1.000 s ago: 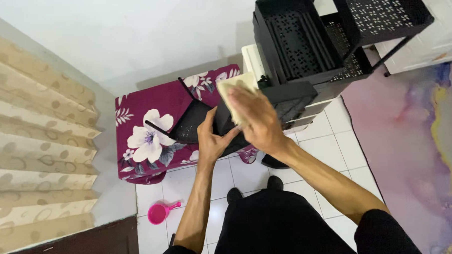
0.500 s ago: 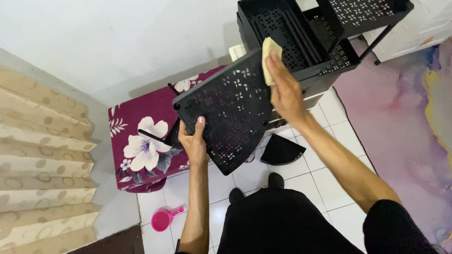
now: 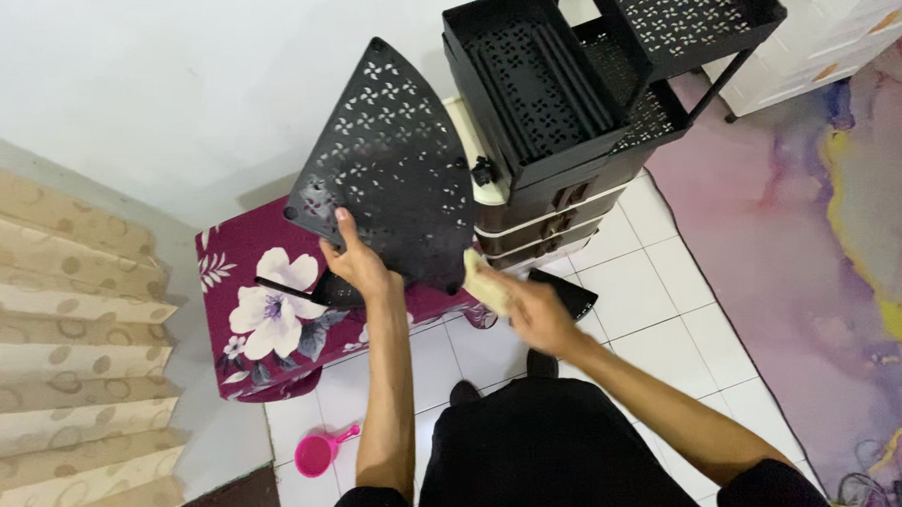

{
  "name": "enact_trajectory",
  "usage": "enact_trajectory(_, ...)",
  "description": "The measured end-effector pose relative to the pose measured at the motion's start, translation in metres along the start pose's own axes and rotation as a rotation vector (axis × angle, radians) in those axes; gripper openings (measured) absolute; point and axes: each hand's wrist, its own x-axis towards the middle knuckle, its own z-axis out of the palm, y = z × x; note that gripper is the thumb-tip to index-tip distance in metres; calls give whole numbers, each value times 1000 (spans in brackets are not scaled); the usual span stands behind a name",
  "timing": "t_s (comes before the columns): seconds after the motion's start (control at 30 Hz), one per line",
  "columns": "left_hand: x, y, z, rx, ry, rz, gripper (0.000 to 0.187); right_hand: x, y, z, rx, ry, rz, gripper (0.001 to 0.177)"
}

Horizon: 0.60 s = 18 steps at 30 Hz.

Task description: The person wipes black plastic furniture parts with a cloth, including a perforated tray and several rods. They handle each piece individually, wiping both sides and edges, then place them back on a floral-covered stool or into a black storage unit.

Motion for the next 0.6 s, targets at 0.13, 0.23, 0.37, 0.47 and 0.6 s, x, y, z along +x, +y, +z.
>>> enact_trajectory(0.13, 13, -4, -5, -63, -130, 126, 28, 40, 1, -79, 117, 445, -364, 40)
enact_trajectory(0.23, 8, -2, -13, 246, -235, 235, 29, 87, 0, -135, -77, 568, -431, 38)
enact_trajectory(0.37, -9, -7, -10, 494, -409, 330, 34, 145, 11, -173, -171, 483, -529, 42)
enact_trajectory(0.47, -19, -11, -7, 737, -481, 324, 39, 184, 34, -188, -460, 479, -610, 48)
enact_trajectory(0.6, -27, -12, -3, 1070, -637, 698, 45, 208, 67, -192, -612, 320, -500, 40)
